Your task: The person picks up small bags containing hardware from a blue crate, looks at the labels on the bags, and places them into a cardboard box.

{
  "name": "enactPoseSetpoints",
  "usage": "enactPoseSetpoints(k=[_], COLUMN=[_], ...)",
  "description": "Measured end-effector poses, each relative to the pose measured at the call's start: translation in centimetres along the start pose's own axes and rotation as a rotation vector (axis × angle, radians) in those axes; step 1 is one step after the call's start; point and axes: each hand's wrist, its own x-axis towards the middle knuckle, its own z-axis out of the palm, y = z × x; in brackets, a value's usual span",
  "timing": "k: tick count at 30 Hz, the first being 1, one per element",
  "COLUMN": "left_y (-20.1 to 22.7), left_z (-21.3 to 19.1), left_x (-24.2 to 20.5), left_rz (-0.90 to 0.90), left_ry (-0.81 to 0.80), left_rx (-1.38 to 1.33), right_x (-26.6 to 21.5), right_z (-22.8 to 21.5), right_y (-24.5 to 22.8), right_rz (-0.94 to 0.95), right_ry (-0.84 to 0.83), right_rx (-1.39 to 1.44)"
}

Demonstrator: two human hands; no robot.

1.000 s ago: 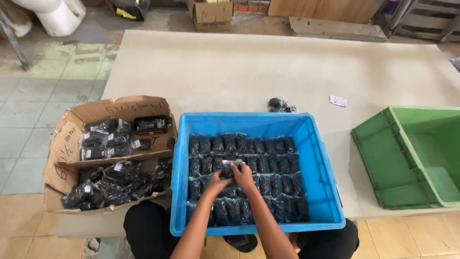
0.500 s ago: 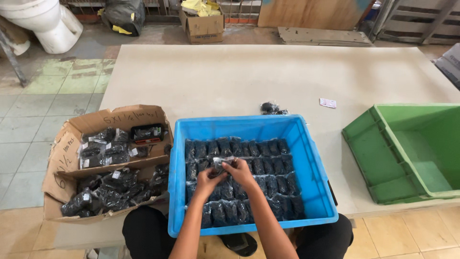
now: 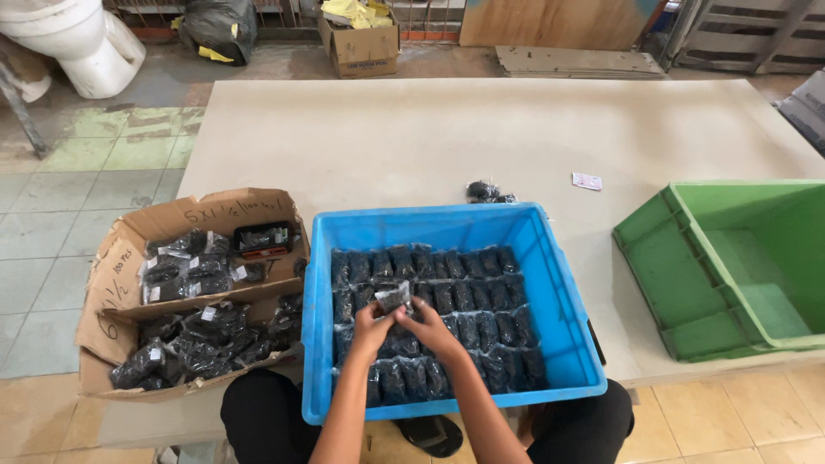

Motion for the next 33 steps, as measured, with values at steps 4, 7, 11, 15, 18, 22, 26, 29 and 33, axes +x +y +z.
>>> enactPoseSetpoints(k=[4, 7, 11, 15, 18, 22, 26, 29, 33], left_y=[1.6, 2.8, 1.3, 0.0, -0.2, 2.0, 2.1, 1.8, 2.8], left_z=[-0.5, -0.6, -0.3, -0.1, 0.1, 0.3, 0.7, 0.9, 0.8], left_x=[-0.9, -1.9, -1.0, -0.1, 0.0, -1.2, -1.1, -1.1, -2.2], left_rz=[-0.059, -0.052, -0.026, -0.061, -0.075, -0.055, -0.007, 0.014, -0.053], left_ry=[-0.020, -0.027, -0.059, -0.064, -0.077, -0.015, 0.075, 0.096, 0.043], left_rx=[-0.036, 0.144, 0.288, 0.212, 0.227, 0.134, -0.027, -0.051, -0.018], right_x=[0.0, 1.9, 2.6, 3.5, 5.3, 4.1, 3.0, 3.2, 3.8], right_z=[-1.4, -2.1, -2.1, -2.7, -3.6, -3.2, -2.2, -2.4, -3.1], right_y=[1.9, 6.2, 8.5, 11.1, 15.3, 12.5, 9.1, 9.3, 10.7], right_rz=[0.066, 0.057, 0.022, -0.014, 0.002, 0.036, 0.014, -0.020, 0.014], right_ry=[-0.112, -0.133, -0.130, -0.094, -0.140, -0.114, -0.147, -0.153, -0.107], right_rx=[0.086, 0.071, -0.230, -0.110, 0.056, 0.105, 0.174, 0.135, 0.108])
